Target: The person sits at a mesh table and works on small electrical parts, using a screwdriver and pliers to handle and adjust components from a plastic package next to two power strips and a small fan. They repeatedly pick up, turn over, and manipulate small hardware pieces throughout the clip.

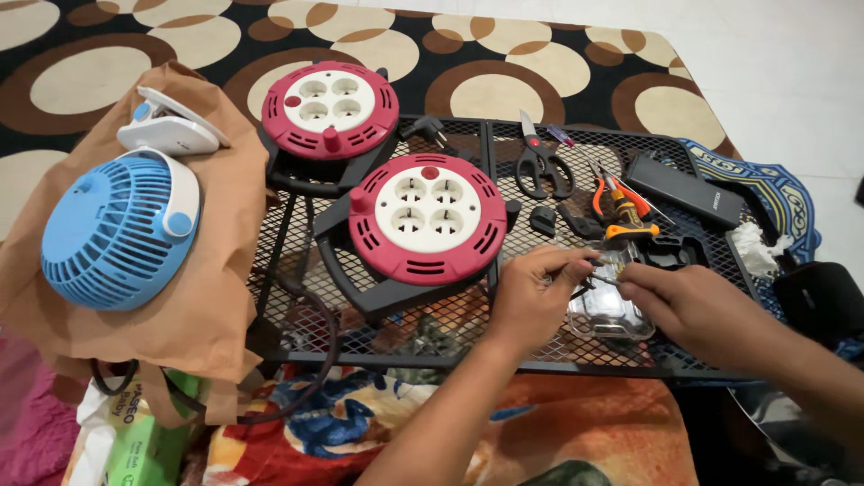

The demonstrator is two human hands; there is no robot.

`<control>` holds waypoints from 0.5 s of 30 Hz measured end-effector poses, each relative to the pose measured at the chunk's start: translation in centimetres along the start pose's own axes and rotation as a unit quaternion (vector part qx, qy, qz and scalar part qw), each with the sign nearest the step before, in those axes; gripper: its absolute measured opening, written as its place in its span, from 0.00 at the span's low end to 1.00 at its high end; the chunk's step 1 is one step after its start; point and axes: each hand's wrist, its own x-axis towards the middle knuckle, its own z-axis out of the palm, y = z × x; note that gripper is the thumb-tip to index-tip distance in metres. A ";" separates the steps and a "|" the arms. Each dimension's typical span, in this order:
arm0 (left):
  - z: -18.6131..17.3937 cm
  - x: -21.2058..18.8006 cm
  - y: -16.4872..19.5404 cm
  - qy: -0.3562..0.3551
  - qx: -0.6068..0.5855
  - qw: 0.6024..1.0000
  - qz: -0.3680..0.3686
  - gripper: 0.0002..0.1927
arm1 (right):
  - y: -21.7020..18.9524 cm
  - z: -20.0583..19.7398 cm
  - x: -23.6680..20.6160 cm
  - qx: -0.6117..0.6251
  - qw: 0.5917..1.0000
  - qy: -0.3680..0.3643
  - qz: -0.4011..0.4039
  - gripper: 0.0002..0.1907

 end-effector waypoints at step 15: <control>0.1 0.2 -0.5 -0.011 -0.054 0.998 0.021 0.12 | 3.1 -0.9 1.3 0.386 0.877 -0.265 0.105 0.18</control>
